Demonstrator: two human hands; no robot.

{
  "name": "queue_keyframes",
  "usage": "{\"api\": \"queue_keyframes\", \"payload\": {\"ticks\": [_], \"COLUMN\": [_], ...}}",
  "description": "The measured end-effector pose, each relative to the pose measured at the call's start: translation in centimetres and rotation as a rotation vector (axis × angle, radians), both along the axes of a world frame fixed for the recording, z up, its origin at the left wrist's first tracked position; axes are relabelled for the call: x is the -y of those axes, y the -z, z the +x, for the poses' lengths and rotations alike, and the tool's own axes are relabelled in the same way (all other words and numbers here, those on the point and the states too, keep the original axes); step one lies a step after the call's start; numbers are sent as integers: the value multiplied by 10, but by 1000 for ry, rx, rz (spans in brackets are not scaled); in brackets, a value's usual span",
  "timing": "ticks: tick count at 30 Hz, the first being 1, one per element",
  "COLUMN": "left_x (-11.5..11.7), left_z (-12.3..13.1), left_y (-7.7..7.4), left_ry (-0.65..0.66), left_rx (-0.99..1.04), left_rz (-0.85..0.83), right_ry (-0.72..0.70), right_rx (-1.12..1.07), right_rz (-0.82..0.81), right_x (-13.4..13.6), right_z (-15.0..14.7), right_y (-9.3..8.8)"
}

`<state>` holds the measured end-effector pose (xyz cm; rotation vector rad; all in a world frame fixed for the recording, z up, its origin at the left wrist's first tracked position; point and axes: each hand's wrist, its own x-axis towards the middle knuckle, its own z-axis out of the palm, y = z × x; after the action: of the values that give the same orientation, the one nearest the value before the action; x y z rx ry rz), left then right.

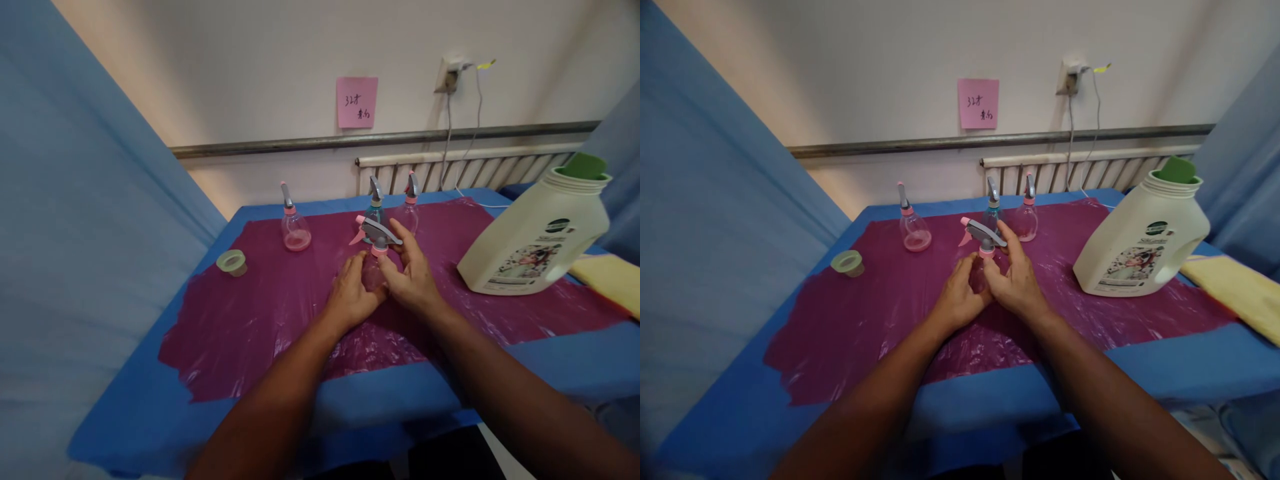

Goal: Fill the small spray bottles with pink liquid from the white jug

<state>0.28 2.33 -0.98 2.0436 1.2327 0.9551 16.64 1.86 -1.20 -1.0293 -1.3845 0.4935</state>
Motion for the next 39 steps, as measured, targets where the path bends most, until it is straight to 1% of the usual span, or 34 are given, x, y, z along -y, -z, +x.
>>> {"api": "queue_keyframes", "payload": {"ticks": [6, 10, 14, 17, 20, 24, 26, 28, 30, 33, 35, 37, 39], "left_x": [2, 1, 0, 0, -1, -1, -1, -1, -3, -6, -6, -5, -2], "left_z": [0, 0, 0, 0, 0, -1, -2, -3, -2, 1, 2, 3, 2], "left_y": [-4, 0, 6, 8, 8, 7, 9, 12, 16, 20, 20, 19, 17], "left_ry": [20, 14, 14, 17, 25, 40, 42, 42, 45, 41, 28, 29, 32], "left_rx": [-14, -12, 1, 9, 16, -8, -6, 14, 24, 8, 4, -5, -17], "left_rz": [4, -9, -11, -12, -15, -16, -18, -10, 12, 38, 36, 23, 13], "right_ry": [125, 107, 86, 77, 75, 65, 13, -72, -87, -3, 14, 73, 165], "right_rx": [8, -6, -85, -118, -148, -174, -110, 34, 169, 261, 309, 300, 275], "right_rz": [19, 43, 128, 150, 179, 263, 284, 267, 265, 293, 281, 324, 426], "right_x": [-1, 0, 0, 1, 4, 10, 14, 20, 29, 44, 53, 60, 66], "right_z": [-2, 0, 4, 7, 7, 9, 13, 18, 23, 26, 26, 24, 20], "right_y": [-6, -12, -19, -32, -50, -73, -79, -80, -79, -76, -79, -86, -96]}}
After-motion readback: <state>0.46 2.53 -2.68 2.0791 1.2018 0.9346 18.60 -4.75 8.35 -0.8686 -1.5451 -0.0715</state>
